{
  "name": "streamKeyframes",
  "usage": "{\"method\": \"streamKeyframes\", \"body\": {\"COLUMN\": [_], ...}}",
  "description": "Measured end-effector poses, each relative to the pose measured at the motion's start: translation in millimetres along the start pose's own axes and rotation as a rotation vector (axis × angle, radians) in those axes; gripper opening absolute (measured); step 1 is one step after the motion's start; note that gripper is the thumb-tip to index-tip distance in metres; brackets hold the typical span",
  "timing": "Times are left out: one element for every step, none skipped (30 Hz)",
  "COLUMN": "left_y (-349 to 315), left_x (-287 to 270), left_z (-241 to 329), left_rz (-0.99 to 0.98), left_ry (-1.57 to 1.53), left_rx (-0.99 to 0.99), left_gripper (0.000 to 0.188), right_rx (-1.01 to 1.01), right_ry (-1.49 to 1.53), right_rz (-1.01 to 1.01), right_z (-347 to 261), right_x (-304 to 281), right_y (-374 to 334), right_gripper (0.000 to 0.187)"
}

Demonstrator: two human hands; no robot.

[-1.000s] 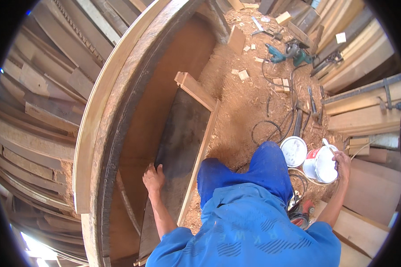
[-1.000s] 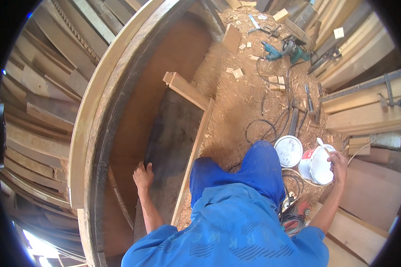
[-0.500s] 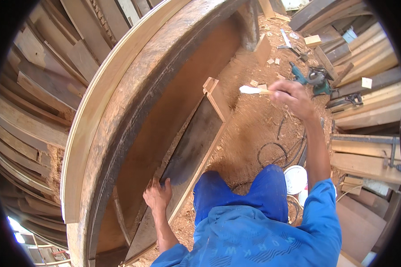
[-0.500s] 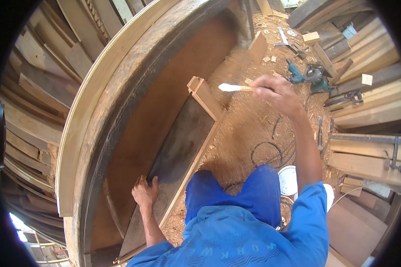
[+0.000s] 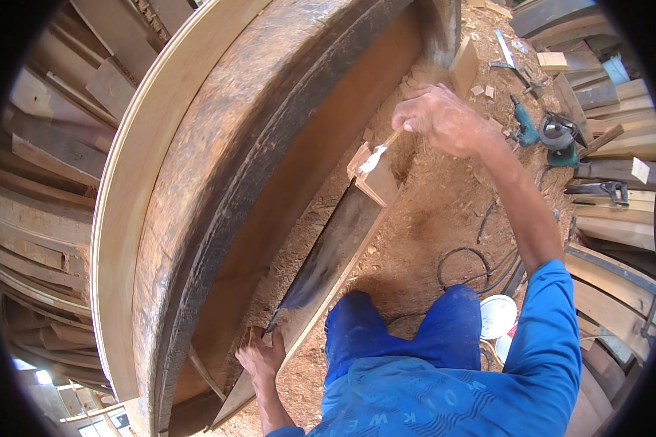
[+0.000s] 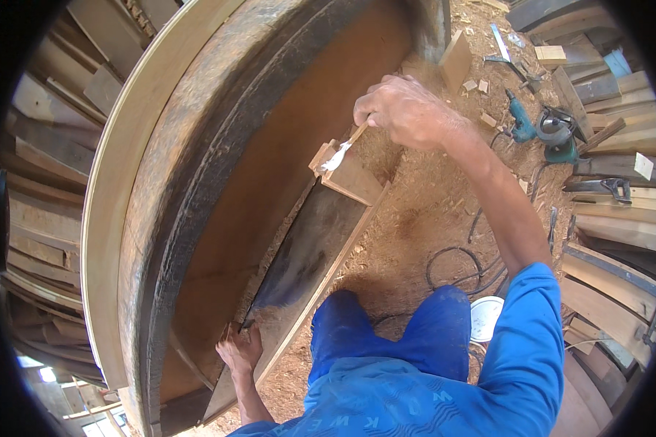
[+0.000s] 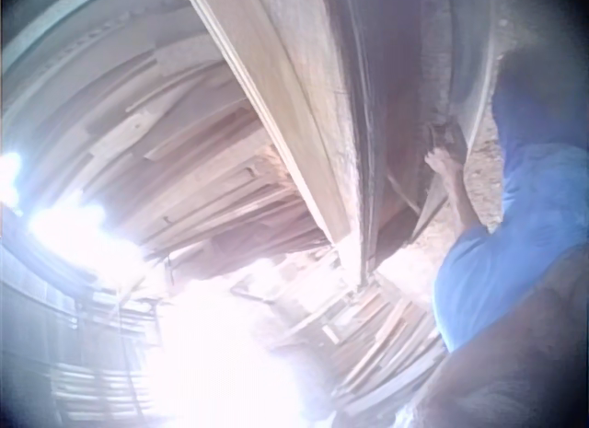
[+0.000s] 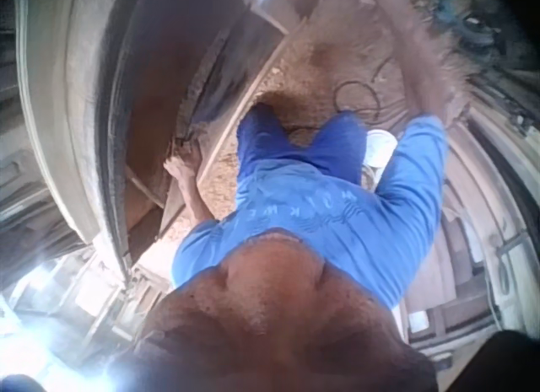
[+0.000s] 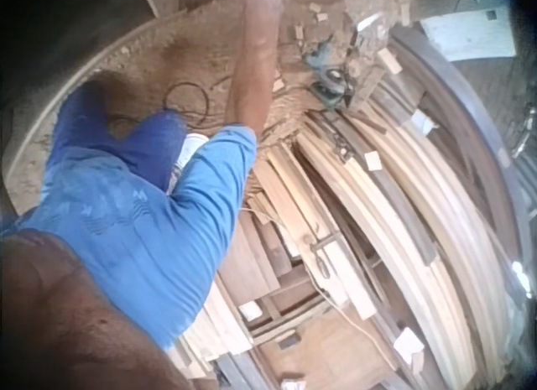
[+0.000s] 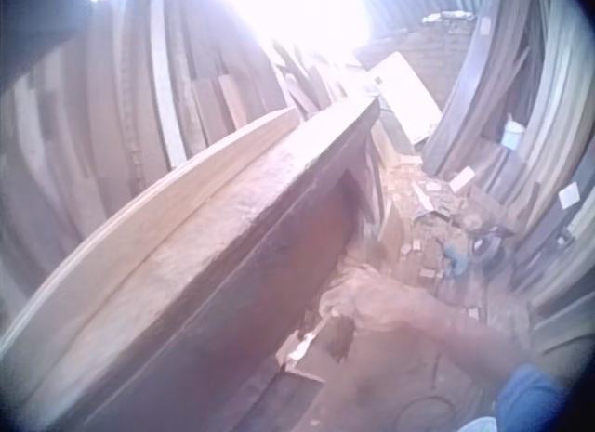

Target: The person scrapes a small wooden piece with a chisel and then applies glue to the edges and joints of a wooden frame and strips using a stick.

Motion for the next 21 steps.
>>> {"method": "streamKeyframes", "body": {"left_y": [0, 0, 1, 2, 3, 2, 2, 3, 3, 4, 4, 5, 5, 5, 5, 4, 4, 4, 5, 7, 9], "left_x": [-2, -4, -8, -9, -8, -5, -3, -3, -4, -5, -4, -5, -5, -5, -5, -4, -4, -3, -3, -6, -13], "left_z": [3, 5, 8, 8, 7, 5, 3, 3, 5, 6, 5, 5, 5, 5, 4, 4, 3, 2, 2, 2, 6], "left_rz": [0.013, 0.009, -0.010, -0.030, -0.030, -0.054, -0.079, -0.079, -0.071, -0.064, -0.065, -0.056, -0.046, -0.044, -0.059, -0.073, -0.074, -0.080, -0.086, -0.085, -0.043], "left_ry": [-0.016, -0.010, -0.003, 0.005, 0.011, 0.005, 0.000, 0.004, -0.008, -0.020, -0.021, -0.024, -0.027, -0.026, -0.019, -0.011, -0.009, -0.013, -0.017, -0.015, 0.012], "left_rx": [-0.001, 0.004, -0.001, -0.007, 0.002, -0.006, -0.014, -0.011, -0.013, -0.015, -0.017, -0.005, 0.008, 0.007, -0.010, -0.028, -0.026, -0.024, -0.020, -0.017, 0.080], "left_gripper": [0.028, 0.028, 0.026, 0.025, 0.025, 0.025, 0.024, 0.024, 0.025, 0.025, 0.025, 0.025, 0.026, 0.026, 0.026, 0.027, 0.027, 0.030, 0.032, 0.032, 0.030], "right_rx": [-0.015, -0.029, -0.024, 0.023, 0.070, 0.071, 0.016, -0.038, -0.039, -0.013, 0.014, 0.012, 0.004, -0.003, -0.001, -0.022, -0.042, -0.043, -0.061, -0.077, -0.077], "right_ry": [-0.009, -0.019, -0.014, 0.053, 0.120, 0.124, 0.205, 0.287, 0.287, 0.327, 0.367, 0.366, 0.279, 0.192, 0.194, 0.203, 0.211, 0.212, 0.160, 0.108, 0.109], "right_rz": [-0.018, -0.036, -0.029, -0.103, -0.178, -0.175, -0.168, -0.161, -0.164, -0.183, -0.202, -0.200, -0.150, -0.099, -0.098, -0.121, -0.144, -0.143, -0.117, -0.091, -0.090], "right_z": [-1, -2, -3, -3, -1, -1, -2, -3, -5, -6, -7, -3, 5, 10, 14, 17, 18, 17, 14, 12, 11], "right_x": [2, 4, 2, 2, 4, 5, 7, 7, 6, 4, 3, 5, 7, 7, 7, 7, 7, 6, 3, 1, 2], "right_y": [0, 0, 4, 10, 13, 15, 17, 17, 17, 17, 16, 14, 11, 11, 14, 19, 22, 23, 24, 24, 25], "right_gripper": [0.012, 0.012, 0.012, 0.013, 0.013, 0.013, 0.014, 0.014, 0.014, 0.014, 0.015, 0.015, 0.013, 0.011, 0.011, 0.012, 0.013, 0.013, 0.013, 0.012, 0.012]}}
Point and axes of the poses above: each hand's wrist, its own y-axis towards the middle knuckle, its own x-axis out of the palm, z = x × y, the point moved 3 cm from there along y, towards the middle knuckle, and after that the axes turned 10 degrees about y, right-handed, at the moved point
